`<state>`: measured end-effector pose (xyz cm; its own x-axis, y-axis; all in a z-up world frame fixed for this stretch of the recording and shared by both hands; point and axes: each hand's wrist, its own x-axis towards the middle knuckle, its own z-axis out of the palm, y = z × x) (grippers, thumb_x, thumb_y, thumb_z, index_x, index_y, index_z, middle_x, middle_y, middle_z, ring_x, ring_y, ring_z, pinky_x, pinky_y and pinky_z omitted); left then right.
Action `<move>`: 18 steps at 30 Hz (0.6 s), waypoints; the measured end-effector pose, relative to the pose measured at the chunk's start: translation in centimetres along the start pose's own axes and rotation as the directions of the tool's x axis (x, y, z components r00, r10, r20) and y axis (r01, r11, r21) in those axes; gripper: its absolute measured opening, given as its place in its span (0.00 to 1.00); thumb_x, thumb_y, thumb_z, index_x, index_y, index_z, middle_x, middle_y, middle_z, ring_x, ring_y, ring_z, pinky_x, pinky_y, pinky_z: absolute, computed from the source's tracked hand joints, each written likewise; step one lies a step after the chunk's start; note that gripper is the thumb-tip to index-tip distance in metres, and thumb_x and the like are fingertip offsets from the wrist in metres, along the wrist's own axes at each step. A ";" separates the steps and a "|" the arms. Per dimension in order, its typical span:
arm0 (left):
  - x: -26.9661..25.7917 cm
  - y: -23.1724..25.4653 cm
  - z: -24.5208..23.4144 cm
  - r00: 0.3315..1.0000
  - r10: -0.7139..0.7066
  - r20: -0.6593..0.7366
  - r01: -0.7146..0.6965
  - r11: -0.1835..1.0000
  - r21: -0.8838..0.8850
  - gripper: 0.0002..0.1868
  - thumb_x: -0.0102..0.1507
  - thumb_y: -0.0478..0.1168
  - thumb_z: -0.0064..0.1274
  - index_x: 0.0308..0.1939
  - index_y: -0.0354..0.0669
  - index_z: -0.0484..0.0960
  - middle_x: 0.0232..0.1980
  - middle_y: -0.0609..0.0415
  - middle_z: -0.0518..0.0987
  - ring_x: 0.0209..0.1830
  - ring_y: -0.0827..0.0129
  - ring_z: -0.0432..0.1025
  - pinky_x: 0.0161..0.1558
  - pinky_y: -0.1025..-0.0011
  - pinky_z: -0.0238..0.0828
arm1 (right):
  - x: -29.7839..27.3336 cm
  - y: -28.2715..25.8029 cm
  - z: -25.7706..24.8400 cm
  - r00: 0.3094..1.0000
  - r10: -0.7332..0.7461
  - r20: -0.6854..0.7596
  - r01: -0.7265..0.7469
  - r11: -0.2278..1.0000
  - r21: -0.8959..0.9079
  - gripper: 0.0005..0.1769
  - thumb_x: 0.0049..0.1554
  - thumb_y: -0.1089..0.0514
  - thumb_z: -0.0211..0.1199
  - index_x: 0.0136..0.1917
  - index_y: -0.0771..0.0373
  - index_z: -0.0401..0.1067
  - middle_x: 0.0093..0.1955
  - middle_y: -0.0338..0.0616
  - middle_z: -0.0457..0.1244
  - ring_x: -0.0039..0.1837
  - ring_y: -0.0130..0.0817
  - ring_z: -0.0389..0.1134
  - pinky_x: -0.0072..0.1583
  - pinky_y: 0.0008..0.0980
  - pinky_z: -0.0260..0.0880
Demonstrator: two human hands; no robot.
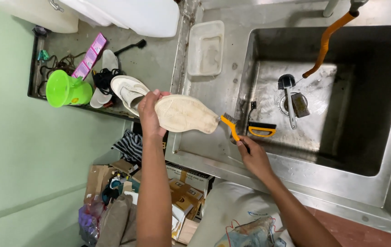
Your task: The person scrubs the sole of a white shoe with a toothbrush and then uses a larger yellow brush to clean the same sole. The shoe is held over a stainless steel sink while the person works.
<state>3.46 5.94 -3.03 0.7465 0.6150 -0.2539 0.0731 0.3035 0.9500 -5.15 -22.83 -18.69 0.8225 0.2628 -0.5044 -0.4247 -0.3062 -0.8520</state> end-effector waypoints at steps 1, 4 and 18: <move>0.0 0.3 0.3 1.000 -0.004 0.000 0.004 1.000 0.006 0.13 0.65 0.41 0.61 0.26 0.44 0.80 0.32 0.47 0.86 0.31 0.65 0.84 0.42 0.67 0.87 | -0.3 0.1 0.2 1.000 0.006 0.001 -0.006 1.000 0.005 0.19 0.70 0.48 0.57 0.70 0.49 0.79 0.54 0.52 0.75 0.58 0.53 0.75 0.62 0.51 0.72; 0.2 1.3 1.7 0.999 -0.026 -0.024 0.027 1.000 0.012 0.11 0.64 0.42 0.63 0.27 0.45 0.82 0.31 0.49 0.86 0.30 0.65 0.85 0.41 0.68 0.87 | -0.8 -0.7 0.6 0.998 -0.006 0.055 0.006 1.000 0.000 0.19 0.64 0.54 0.64 0.68 0.50 0.75 0.43 0.47 0.68 0.47 0.44 0.72 0.52 0.45 0.71; -1.9 0.6 1.8 0.984 0.147 0.097 -0.151 0.988 0.031 0.09 0.60 0.32 0.57 0.36 0.47 0.72 0.43 0.51 0.82 0.59 0.58 0.81 0.61 0.62 0.83 | 4.2 -0.1 7.0 0.950 -0.260 0.173 0.178 0.906 0.384 0.26 0.74 0.38 0.45 0.52 0.58 0.73 0.38 0.40 0.61 0.43 0.32 0.63 0.48 0.33 0.66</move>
<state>3.29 3.60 -1.61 0.8100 0.5792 -0.0921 -0.0200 0.1843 0.9827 -4.32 -15.29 -21.65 0.8265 0.4874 -0.2816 -0.3833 0.1210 -0.9156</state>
